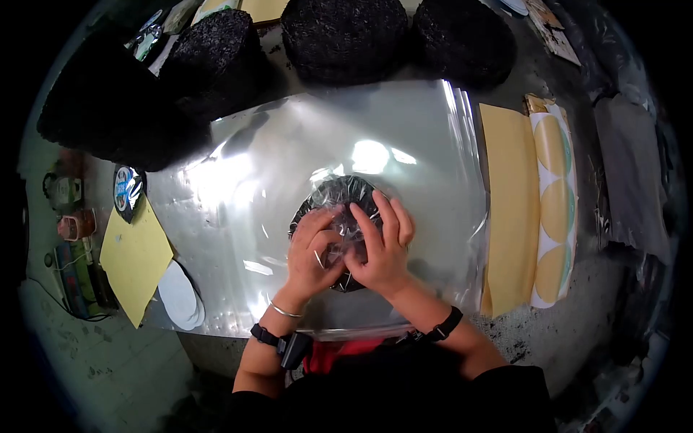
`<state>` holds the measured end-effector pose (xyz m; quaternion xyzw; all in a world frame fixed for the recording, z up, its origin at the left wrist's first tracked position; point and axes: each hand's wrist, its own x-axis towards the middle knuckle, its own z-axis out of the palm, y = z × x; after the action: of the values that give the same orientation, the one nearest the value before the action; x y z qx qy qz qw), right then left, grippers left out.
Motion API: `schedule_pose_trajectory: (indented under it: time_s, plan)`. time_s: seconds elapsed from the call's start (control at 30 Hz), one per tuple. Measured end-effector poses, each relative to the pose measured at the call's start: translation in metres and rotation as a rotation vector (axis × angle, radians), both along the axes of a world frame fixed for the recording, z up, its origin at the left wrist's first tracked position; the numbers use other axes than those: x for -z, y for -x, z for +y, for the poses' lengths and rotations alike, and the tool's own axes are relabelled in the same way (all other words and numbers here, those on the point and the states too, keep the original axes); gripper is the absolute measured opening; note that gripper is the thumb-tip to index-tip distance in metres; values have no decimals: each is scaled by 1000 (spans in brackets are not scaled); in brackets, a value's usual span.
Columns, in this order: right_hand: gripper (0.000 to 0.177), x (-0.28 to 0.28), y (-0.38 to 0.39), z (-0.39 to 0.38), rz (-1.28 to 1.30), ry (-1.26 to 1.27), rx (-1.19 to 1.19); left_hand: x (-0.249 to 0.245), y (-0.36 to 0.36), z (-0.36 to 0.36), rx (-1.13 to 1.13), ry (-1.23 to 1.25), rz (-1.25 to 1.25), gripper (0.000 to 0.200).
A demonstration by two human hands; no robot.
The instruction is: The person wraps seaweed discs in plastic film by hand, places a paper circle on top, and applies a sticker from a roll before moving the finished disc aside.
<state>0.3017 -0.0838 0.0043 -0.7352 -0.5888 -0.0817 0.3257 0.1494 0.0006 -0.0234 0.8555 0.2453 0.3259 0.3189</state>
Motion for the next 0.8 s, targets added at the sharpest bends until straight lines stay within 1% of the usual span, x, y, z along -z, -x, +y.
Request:
schedule_pose_trajectory:
  time_s: [0.03, 0.07, 0.13, 0.17, 0.2, 0.27, 0.3, 0.33, 0.37, 0.4, 0.43, 0.47, 0.53, 0.57, 0.67, 0.7, 0.8]
  plan:
    - [67, 4, -2, 2, 143, 27, -75, 3, 6, -1, 70, 70, 33, 56]
    - [69, 10, -7, 4, 284, 51, -149, 6, 8, -6, -2, 136, -7, 56]
    - [69, 14, -11, 3, 414, 131, -221, 6, 7, -16, -149, 269, -83, 57]
    - [67, 14, -12, 1, 400, 184, -221, 5, 4, -17, -194, 299, -95, 57]
    - [66, 13, -12, 0, 386, 236, -223, -7, -1, -14, -240, 326, -107, 56]
    - [60, 28, -11, -8, 484, 139, -211, -19, -3, -6, -205, 277, -24, 54]
    - [57, 28, -11, -7, 530, 90, -207, -22, -1, -1, -124, 200, 69, 53]
    - [54, 26, -11, -6, 521, 54, -236, -23, 1, 3, -41, 123, 161, 52]
    - [51, 22, -13, -5, 511, 18, -262, -20, 2, 4, -7, 126, 155, 46]
    - [48, 18, -14, -3, 499, -17, -285, -18, 2, 5, -8, 100, 153, 48]
    - [51, 18, -18, 0, 458, -44, -327, -17, 1, 4, -8, 74, 151, 50]
    - [52, 19, -18, 0, 485, -31, -323, -15, 1, 3, -10, 47, 150, 51]
    - [55, 20, -15, -2, 539, -14, -320, 0, 3, -2, -28, 157, 87, 64]
    - [56, 13, -14, -3, 492, 81, -283, 5, 6, -5, -37, 210, 58, 71]
    - [52, 16, -12, 2, 309, 169, -292, -16, 0, -4, -54, 106, 133, 91]
    - [49, 16, -9, 3, 244, 207, -267, -18, 2, -2, 10, 64, 190, 99]
    - [47, 27, -6, 7, 75, 207, -273, -19, 12, 6, 189, 101, 124, 98]
